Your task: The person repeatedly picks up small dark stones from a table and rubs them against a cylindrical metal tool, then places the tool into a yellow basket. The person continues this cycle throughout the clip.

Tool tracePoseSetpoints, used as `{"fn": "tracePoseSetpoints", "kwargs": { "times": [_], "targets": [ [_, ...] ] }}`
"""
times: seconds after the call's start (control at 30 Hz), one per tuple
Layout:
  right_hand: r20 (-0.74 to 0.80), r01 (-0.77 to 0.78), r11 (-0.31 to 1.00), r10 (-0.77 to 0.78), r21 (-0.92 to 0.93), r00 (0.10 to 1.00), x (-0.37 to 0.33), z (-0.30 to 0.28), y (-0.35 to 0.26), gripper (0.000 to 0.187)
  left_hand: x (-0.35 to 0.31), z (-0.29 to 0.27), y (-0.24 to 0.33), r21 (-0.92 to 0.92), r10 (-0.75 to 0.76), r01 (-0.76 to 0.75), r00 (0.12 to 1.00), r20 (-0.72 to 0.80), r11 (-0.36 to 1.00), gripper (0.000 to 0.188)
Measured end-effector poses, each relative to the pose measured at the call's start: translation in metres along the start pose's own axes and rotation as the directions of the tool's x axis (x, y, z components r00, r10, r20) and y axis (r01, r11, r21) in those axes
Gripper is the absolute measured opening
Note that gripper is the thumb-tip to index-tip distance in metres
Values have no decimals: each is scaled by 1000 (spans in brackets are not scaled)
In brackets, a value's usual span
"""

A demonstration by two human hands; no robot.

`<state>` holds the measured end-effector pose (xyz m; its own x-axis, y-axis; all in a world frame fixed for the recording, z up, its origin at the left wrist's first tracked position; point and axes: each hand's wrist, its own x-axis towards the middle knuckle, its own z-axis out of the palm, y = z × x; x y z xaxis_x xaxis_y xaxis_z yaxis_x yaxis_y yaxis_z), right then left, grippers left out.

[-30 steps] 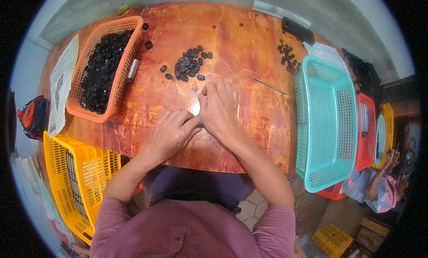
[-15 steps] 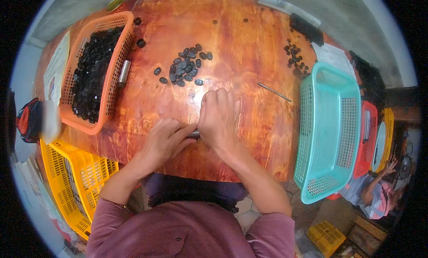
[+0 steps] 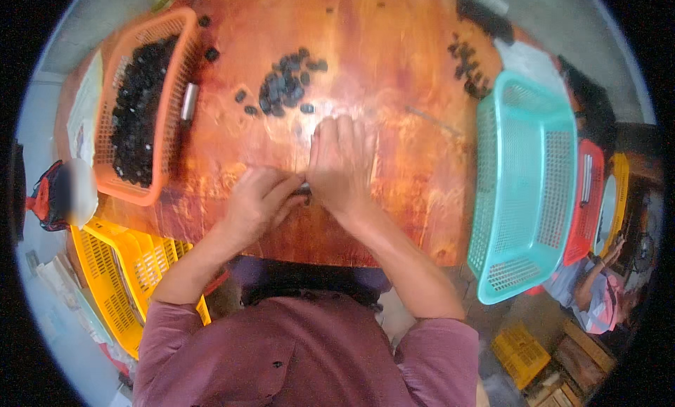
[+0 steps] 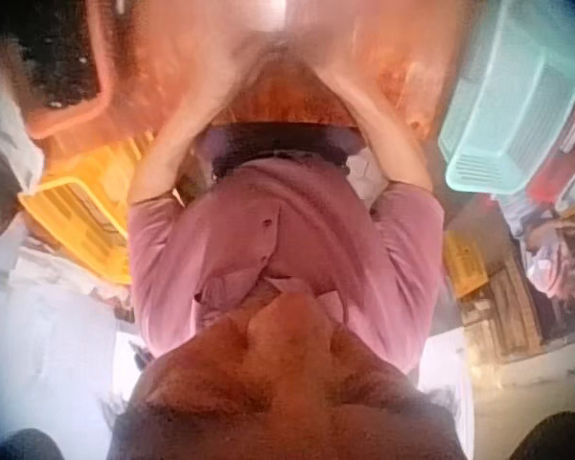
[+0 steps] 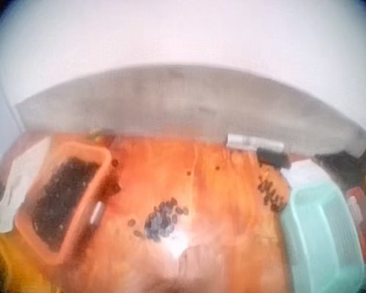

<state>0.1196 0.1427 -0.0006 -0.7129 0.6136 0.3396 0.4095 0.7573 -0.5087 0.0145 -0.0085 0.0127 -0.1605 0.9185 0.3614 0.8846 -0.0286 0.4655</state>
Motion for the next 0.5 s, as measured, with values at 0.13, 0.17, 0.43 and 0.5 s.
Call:
{"fn": "tracePoseSetpoints", "kwargs": {
  "times": [0.13,0.17,0.43,0.5],
  "targets": [
    [4,-31,991,31,133,1000,1,0,1,14,-10,6,-3,155,11,-23,997,75,988,40],
    [-27,-98,948,111,304,993,-3,3,13,17,-13,6,-3,221,1,-17,997,71,975,40],
    [112,-311,510,382,802,917,-6,-6,22,29,-3,2,30,-665,-483,379,875,32,643,44],
    [124,-350,491,434,798,892,-6,-4,19,32,-7,-12,38,-595,-508,510,840,190,621,44]
  ]
}}
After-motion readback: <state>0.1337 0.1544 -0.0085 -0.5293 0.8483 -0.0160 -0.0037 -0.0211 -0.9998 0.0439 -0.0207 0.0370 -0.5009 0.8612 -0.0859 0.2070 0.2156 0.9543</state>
